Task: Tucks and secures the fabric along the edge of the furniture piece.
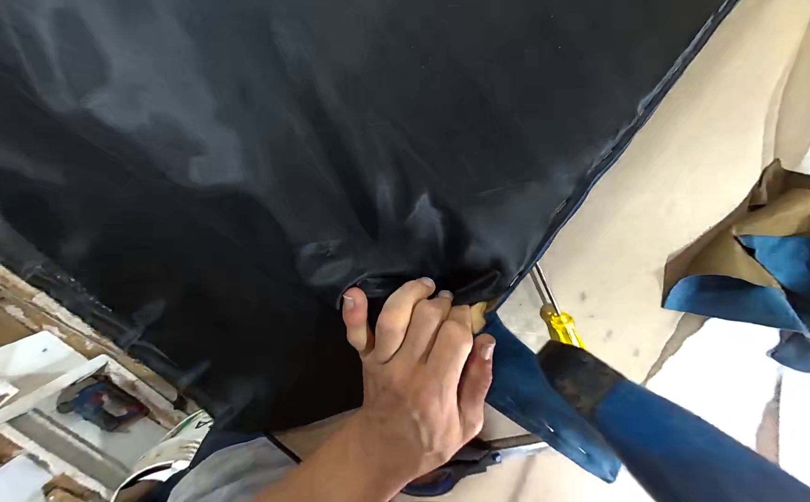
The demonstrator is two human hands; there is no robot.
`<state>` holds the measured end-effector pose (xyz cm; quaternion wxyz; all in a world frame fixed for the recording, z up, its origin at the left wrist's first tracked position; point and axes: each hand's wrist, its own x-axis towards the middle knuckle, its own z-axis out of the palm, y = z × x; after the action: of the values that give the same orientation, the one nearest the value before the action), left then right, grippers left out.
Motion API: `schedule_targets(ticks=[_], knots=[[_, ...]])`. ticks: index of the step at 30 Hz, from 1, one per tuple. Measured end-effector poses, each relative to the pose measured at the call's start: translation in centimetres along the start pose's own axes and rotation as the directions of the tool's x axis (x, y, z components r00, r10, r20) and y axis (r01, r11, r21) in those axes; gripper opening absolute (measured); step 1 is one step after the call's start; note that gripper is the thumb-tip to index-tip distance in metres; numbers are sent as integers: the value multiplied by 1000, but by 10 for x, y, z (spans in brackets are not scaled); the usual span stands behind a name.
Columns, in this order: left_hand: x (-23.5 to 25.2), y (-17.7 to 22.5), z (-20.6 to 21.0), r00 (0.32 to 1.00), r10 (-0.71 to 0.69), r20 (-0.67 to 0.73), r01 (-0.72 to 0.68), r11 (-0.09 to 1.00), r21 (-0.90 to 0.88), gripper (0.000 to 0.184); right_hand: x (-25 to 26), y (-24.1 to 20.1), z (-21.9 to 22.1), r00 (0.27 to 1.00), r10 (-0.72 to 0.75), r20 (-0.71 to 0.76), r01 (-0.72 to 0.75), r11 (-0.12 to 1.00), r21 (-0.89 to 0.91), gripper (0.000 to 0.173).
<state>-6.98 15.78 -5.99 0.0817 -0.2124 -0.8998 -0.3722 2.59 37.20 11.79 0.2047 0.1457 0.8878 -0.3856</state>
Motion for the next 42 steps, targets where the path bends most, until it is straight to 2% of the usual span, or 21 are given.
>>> schedule_targets(ticks=[3, 6, 16, 21, 25, 27, 35, 40, 42], knots=[[-1, -2, 1, 1000, 14, -4, -14, 1000, 0, 29, 33, -23, 18, 999, -47, 26, 48, 997, -62, 21], [-2, -2, 0, 1000, 8, -3, -8, 1000, -5, 27, 43, -38, 16, 999, -35, 21, 37, 994, -100, 22], [0, -1, 0, 1000, 13, -11, -13, 1000, -1, 20, 45, -36, 21, 997, -61, 56, 64, 996, -61, 23], [0, 0, -1, 1000, 6, 3, -6, 1000, -6, 20, 14, -5, 15, 997, 10, 82, -5, 998, -64, 39], [-1, 1, -1, 1000, 1, -1, -1, 1000, 2, 19, 34, -29, 20, 998, -23, 60, 26, 999, -48, 26], [0, 2, -1, 1000, -2, -6, 2, 1000, 3, 19, 42, -39, 19, 998, 13, 68, -10, 998, -58, 23], [1, 2, 0, 1000, -7, -14, 7, 1000, 8, 21, 31, -21, 10, 991, 63, 120, -57, 997, -49, 31], [2, 3, 0, 999, -15, -33, 15, 1000, 8, 21, 16, -3, 11, 997, 53, 56, -50, 997, -62, 35], [1, 3, 0, 999, -18, -30, 19, 1000, 16, 20, 18, -8, 13, 999, 40, 29, -38, 998, -58, 34]])
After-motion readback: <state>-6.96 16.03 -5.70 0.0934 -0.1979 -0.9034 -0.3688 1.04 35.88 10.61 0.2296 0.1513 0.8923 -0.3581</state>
